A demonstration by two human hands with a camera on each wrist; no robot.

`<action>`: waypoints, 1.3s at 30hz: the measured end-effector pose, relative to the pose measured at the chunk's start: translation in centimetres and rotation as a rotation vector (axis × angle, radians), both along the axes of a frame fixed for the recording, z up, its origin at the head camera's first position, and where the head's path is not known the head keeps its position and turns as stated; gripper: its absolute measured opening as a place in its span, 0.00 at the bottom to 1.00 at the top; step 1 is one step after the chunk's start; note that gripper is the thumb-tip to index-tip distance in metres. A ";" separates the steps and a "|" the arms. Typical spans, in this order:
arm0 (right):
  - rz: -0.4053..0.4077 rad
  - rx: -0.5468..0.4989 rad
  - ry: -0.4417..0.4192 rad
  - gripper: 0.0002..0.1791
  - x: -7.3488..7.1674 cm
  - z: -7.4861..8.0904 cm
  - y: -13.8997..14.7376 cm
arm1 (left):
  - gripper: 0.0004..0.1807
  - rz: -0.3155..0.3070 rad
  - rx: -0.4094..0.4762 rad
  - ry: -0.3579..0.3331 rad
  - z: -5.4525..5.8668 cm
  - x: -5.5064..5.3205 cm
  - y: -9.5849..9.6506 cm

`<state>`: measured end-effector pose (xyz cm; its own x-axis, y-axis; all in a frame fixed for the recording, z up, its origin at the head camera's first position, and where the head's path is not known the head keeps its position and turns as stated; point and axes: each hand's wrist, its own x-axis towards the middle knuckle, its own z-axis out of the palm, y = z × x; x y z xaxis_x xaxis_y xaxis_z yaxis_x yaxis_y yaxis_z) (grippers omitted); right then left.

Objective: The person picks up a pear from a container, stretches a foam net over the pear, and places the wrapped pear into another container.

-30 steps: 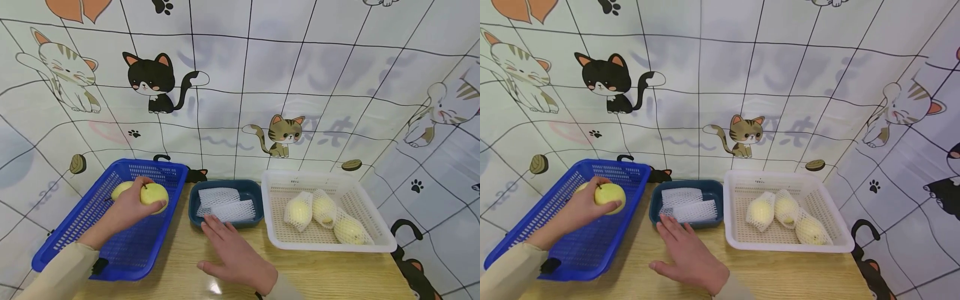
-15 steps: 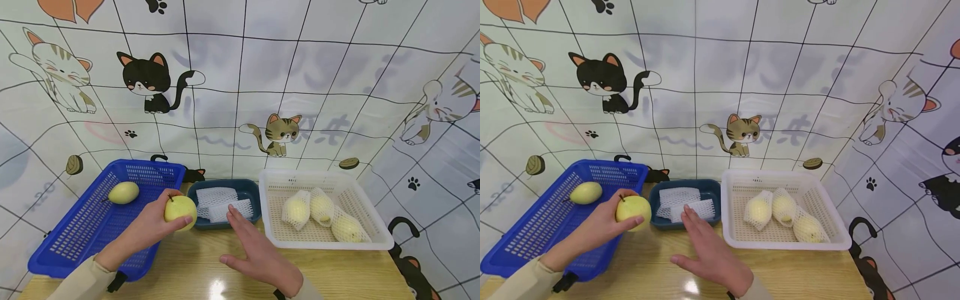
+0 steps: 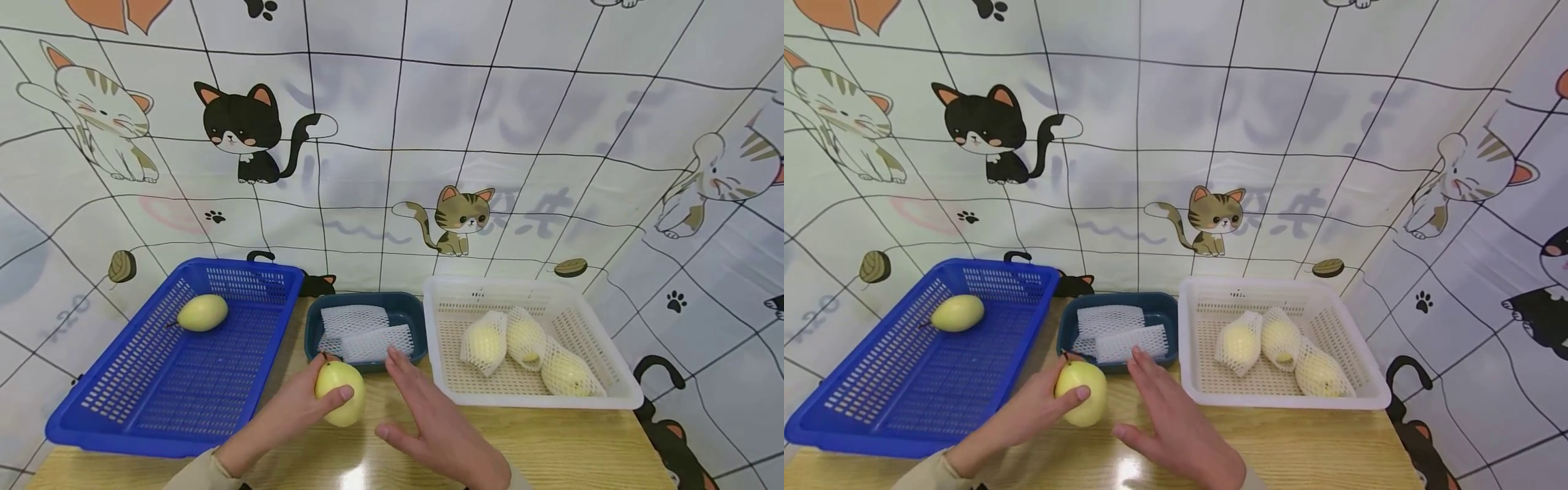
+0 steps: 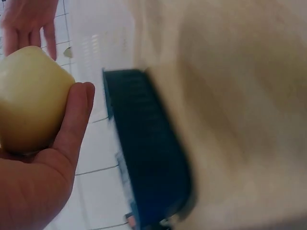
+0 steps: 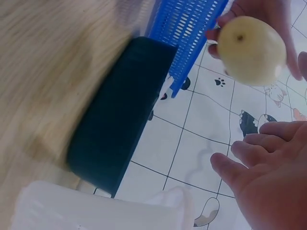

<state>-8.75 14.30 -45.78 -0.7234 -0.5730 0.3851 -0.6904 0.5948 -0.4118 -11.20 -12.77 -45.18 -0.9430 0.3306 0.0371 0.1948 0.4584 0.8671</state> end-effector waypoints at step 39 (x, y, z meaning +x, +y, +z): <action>0.029 -0.087 -0.703 0.40 -0.8 -4.3 -0.5 | 0.25 -0.112 -0.012 -0.259 -5.5 0.9 1.8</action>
